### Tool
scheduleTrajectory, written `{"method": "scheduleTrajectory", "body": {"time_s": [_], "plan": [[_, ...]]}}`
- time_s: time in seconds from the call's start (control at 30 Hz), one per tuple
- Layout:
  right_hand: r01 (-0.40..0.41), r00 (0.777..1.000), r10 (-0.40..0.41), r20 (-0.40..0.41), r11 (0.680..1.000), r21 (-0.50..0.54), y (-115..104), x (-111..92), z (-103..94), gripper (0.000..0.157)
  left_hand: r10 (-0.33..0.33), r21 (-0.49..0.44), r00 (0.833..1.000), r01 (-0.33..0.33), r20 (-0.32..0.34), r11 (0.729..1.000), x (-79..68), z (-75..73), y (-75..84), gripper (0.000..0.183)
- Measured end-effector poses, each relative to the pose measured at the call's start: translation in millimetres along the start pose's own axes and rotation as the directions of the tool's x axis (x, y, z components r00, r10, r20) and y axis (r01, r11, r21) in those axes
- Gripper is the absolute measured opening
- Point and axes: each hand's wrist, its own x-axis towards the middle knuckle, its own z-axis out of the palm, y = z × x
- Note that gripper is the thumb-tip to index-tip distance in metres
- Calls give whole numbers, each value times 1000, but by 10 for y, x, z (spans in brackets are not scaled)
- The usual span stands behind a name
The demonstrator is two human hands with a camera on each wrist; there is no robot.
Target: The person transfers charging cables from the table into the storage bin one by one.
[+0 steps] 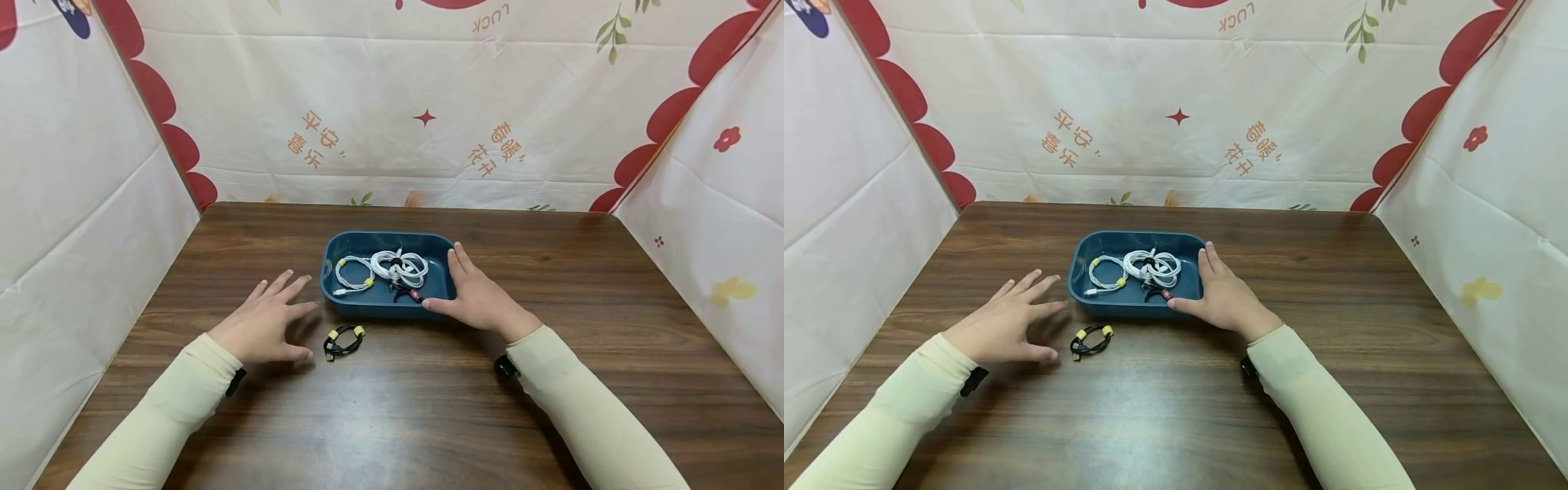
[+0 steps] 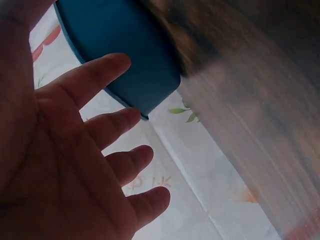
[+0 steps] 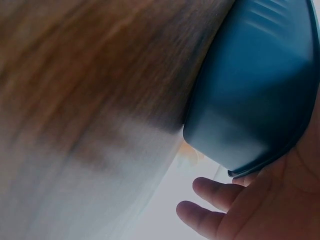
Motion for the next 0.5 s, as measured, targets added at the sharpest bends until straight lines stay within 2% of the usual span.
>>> {"method": "scheduleTrajectory", "body": {"time_s": [0.2,0.5], "plan": [[0,1000,0,3,1000,2,-3,3,-1,117,13,-13,1000,-13,20,1000,26,84,35,79],[-4,1000,4,4,1000,5,-9,-4,-4,117,32,-3,999,-32,0,999,92,224,97,72]]}}
